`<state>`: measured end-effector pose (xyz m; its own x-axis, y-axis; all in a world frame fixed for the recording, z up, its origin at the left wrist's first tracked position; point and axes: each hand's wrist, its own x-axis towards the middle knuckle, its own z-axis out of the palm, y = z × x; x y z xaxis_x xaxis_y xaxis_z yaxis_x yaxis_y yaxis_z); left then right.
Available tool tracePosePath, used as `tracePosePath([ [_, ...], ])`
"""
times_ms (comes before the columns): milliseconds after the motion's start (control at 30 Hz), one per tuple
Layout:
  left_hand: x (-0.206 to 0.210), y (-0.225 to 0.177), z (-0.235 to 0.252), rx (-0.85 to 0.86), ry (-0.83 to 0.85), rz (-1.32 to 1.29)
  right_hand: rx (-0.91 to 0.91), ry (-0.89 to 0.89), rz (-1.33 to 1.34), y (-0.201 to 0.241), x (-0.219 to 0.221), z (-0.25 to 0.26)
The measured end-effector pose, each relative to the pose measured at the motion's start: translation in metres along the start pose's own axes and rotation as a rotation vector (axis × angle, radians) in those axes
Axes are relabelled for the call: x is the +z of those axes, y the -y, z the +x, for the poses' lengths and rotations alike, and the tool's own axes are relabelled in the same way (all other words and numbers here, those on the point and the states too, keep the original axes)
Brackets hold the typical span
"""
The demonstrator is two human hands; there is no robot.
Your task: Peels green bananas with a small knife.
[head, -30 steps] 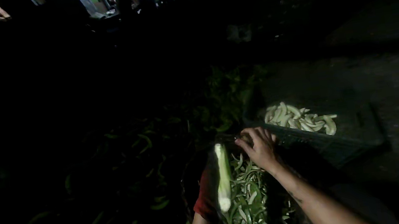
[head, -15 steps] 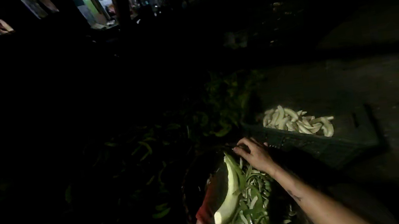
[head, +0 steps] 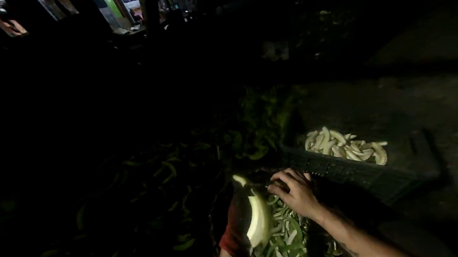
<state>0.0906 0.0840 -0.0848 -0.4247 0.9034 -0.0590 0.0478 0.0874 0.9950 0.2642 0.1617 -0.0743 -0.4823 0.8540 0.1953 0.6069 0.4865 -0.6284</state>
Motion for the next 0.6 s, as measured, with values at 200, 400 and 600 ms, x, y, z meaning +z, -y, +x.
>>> tracePosePath([
  [200,-0.009,0.009,-0.014,-0.131,0.453,-0.015,0.194,0.191,0.268,-0.020,-0.001,0.024],
  [400,-0.008,0.032,0.012,-0.102,-0.256,-0.457,-0.106,-0.048,-0.004,0.017,0.031,-0.035],
  [600,0.006,0.012,0.004,-0.053,-0.225,-0.610,-0.106,-0.020,0.063,0.013,0.024,-0.012],
])
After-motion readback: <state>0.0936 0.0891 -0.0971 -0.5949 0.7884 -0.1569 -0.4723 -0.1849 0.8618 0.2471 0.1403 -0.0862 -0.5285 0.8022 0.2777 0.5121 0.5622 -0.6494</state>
